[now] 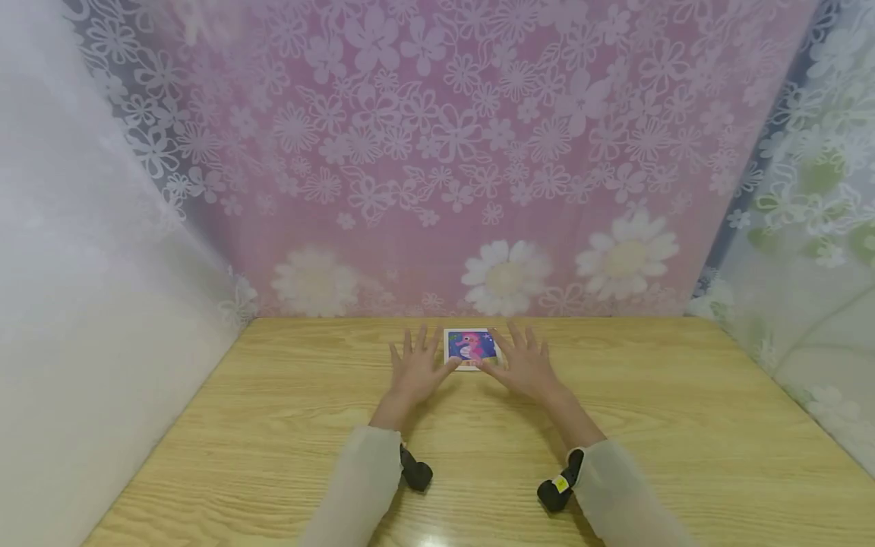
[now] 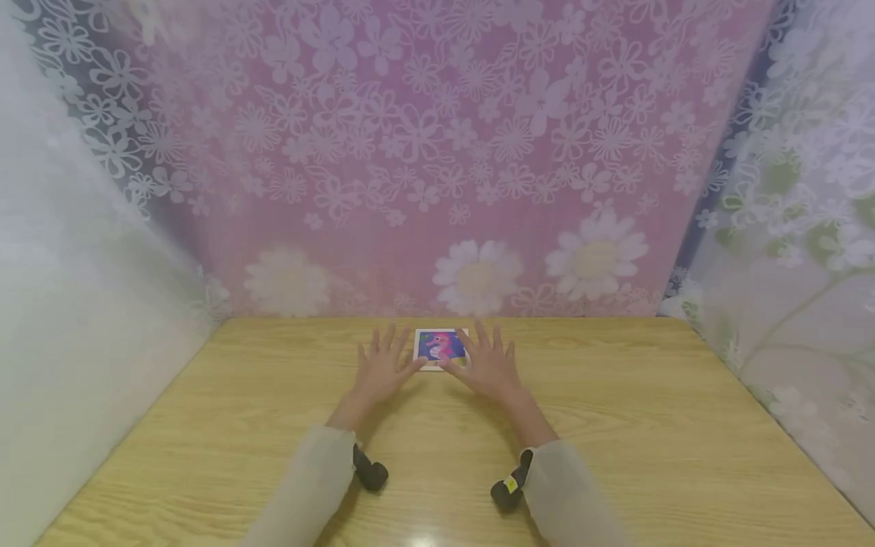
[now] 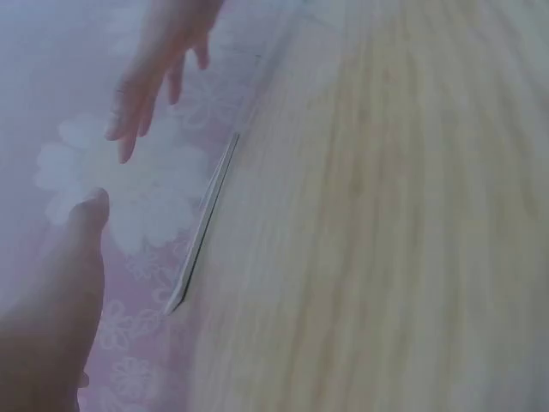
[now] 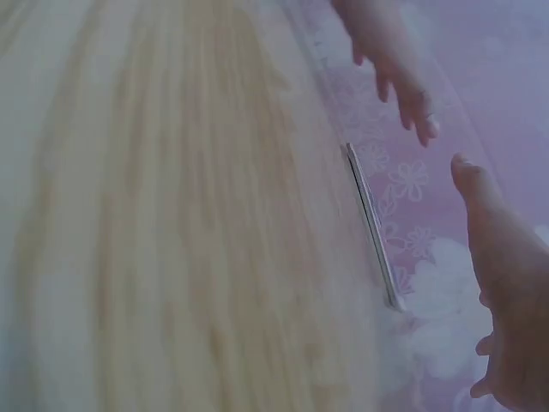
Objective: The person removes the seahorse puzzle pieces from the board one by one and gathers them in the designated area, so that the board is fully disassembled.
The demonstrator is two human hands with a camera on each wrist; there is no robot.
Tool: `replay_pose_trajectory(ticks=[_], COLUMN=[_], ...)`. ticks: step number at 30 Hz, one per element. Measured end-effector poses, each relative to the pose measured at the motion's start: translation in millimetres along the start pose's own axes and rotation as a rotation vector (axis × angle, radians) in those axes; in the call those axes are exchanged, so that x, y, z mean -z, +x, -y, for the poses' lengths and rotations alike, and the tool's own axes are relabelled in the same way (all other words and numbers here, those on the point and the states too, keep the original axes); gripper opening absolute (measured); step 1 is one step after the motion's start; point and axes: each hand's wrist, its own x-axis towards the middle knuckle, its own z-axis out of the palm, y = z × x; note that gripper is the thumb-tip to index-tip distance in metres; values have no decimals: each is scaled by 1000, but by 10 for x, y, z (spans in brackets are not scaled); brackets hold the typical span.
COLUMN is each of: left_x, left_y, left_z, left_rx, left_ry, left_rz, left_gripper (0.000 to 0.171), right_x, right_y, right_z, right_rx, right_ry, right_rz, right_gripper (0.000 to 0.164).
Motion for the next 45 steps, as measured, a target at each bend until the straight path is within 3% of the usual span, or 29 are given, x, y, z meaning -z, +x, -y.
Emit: replay_pose_trajectory(ticks=[11,17,28,45], left_x=[-221,-287,-321,-318], left_y=[31,41,23,-128], left_z=[117,140,127,105], left_rx=[15,10,15,-18], left_ry=[-62,-39,-20,-92], left_rz=[17,51,62,20], left_gripper=[70,65,61,60], right_x=[-281,-354,-371,-379], right_y=[14,-2,-40,-176], right_z=[-174,-237,-241,-203], right_rx=[-38,-29,6,46], right_ry=[75,87,69,96], right_rz=[11,5,-26,-63], right_gripper=[76,75,61,57])
